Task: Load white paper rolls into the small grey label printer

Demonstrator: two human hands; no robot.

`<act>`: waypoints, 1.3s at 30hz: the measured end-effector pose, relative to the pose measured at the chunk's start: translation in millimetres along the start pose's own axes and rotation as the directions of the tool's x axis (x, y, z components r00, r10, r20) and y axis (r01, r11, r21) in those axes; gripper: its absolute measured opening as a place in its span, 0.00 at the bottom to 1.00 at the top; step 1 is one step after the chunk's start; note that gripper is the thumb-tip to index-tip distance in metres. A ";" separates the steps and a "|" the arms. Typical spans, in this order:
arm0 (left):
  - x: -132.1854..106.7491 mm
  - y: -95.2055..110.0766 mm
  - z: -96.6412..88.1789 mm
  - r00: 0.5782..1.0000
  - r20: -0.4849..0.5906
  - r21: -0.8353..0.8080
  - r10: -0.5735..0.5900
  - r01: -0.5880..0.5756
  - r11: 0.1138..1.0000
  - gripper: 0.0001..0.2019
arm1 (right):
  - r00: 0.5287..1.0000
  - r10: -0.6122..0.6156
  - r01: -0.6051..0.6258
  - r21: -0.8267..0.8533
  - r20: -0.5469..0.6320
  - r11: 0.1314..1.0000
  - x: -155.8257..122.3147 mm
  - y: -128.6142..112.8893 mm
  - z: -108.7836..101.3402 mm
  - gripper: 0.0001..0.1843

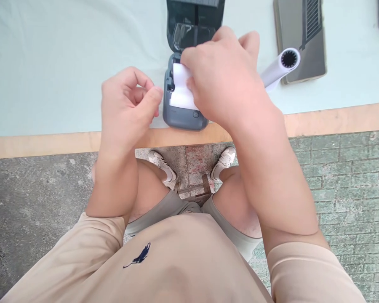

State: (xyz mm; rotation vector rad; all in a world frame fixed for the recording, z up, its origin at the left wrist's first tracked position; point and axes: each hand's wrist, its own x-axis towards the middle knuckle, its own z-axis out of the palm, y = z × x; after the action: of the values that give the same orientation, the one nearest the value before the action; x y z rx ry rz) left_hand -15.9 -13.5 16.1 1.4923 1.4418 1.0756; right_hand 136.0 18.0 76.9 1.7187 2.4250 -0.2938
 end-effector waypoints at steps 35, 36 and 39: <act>-3.2 -18.3 6.5 0.993 0.119 0.065 0.015 -0.023 0.998 0.16 | 0.904 -0.145 0.280 0.300 -0.403 0.912 6.6 32.3 -25.0 0.23; -3.0 -18.9 6.2 0.992 0.127 0.058 0.020 -0.028 0.998 0.16 | 0.924 -0.127 0.259 0.348 -0.360 0.901 7.8 31.9 -24.7 0.25; -1.9 -18.9 5.6 0.986 0.162 0.024 0.048 -0.053 0.998 0.16 | 0.962 -0.057 0.173 0.438 -0.266 0.882 7.9 30.0 -23.5 0.26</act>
State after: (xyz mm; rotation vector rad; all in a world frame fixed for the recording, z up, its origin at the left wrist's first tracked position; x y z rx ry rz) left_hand -17.0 -14.4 -3.7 1.6051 1.3174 0.9450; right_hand 161.4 40.7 95.7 1.8819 2.8190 -0.7708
